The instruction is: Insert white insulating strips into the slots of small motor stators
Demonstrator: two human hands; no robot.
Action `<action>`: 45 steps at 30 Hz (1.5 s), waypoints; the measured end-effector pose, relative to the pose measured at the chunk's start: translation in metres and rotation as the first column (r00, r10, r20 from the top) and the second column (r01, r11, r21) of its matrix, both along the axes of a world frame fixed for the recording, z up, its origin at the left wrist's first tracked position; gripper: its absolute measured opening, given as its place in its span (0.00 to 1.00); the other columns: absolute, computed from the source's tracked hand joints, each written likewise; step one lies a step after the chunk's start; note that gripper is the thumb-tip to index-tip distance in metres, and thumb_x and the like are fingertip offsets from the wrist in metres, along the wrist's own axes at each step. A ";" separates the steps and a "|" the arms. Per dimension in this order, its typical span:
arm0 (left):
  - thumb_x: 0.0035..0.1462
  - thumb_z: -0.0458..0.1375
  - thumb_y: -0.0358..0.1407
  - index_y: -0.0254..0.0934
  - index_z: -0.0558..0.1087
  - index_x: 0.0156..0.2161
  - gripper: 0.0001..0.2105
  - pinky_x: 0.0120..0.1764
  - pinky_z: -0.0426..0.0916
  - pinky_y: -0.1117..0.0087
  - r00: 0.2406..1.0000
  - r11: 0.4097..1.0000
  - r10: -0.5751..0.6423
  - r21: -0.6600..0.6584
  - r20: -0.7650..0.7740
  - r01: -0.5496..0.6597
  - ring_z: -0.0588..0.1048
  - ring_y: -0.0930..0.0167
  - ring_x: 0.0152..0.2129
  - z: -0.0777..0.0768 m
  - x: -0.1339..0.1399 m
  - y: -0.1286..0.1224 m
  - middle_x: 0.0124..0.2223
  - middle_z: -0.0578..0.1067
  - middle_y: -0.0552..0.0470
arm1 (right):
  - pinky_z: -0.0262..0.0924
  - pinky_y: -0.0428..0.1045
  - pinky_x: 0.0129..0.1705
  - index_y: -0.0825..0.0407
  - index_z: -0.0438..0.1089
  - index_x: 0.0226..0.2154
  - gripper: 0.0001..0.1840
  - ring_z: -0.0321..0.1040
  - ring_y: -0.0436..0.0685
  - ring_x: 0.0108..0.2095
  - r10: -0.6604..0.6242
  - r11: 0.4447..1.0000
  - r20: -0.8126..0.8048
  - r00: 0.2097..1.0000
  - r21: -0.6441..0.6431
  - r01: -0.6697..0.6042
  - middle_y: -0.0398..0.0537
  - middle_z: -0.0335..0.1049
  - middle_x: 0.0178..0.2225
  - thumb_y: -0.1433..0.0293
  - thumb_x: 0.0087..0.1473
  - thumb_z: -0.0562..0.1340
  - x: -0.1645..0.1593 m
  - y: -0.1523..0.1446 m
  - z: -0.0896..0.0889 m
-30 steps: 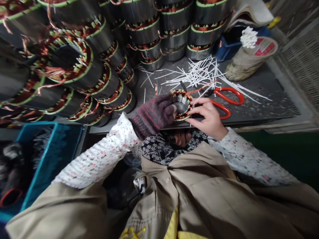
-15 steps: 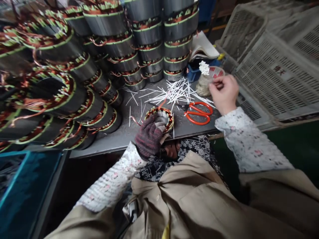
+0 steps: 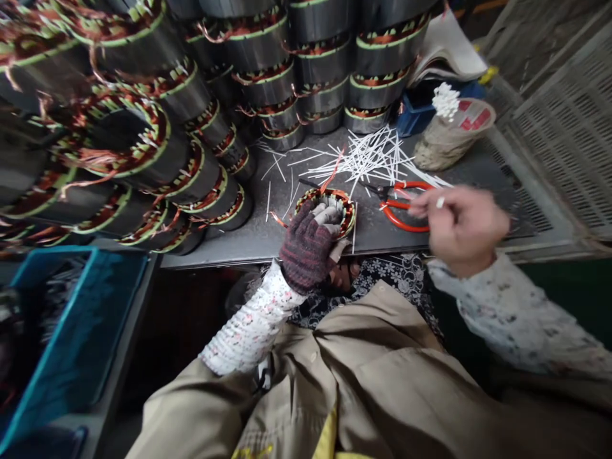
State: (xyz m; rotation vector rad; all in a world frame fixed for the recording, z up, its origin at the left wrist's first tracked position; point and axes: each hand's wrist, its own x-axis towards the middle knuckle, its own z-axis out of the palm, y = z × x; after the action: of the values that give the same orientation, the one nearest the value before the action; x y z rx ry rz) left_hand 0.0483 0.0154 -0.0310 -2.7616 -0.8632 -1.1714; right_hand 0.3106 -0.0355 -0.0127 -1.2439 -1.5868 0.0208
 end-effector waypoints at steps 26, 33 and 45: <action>0.71 0.56 0.36 0.40 0.78 0.50 0.10 0.60 0.76 0.58 0.979 0.946 0.006 -0.320 0.204 0.061 0.80 0.69 0.53 0.005 0.004 -0.002 0.50 0.83 0.47 | 0.65 0.50 0.34 0.49 0.73 0.29 0.12 0.72 0.54 0.31 0.264 0.955 -0.111 0.958 -0.111 -0.276 0.45 0.75 0.30 0.70 0.65 0.59 -0.076 -0.004 -0.015; 0.71 0.56 0.35 0.41 0.77 0.53 0.11 0.66 0.71 0.54 0.992 0.962 -0.027 -0.265 0.121 0.059 0.81 0.69 0.51 0.002 0.001 -0.001 0.50 0.84 0.48 | 0.54 0.50 0.27 0.48 0.66 0.22 0.15 0.60 0.52 0.24 0.137 0.956 0.010 0.991 -0.263 -0.129 0.43 0.66 0.23 0.68 0.60 0.61 -0.076 0.010 -0.021; 0.70 0.57 0.35 0.39 0.75 0.50 0.07 0.59 0.76 0.58 0.987 0.978 0.069 -0.207 0.143 -0.039 0.79 0.68 0.53 0.006 0.007 -0.009 0.51 0.81 0.47 | 0.64 0.52 0.33 0.47 0.74 0.27 0.17 0.69 0.54 0.30 0.381 0.823 -0.415 0.826 -0.256 -0.507 0.45 0.72 0.28 0.59 0.66 0.63 -0.061 -0.015 0.027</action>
State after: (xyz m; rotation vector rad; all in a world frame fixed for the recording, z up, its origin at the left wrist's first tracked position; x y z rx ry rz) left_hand 0.0555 0.0064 -0.0253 -2.8124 -1.1265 -1.3685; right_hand 0.2494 -0.0504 0.0142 -1.0231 -1.5647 0.8296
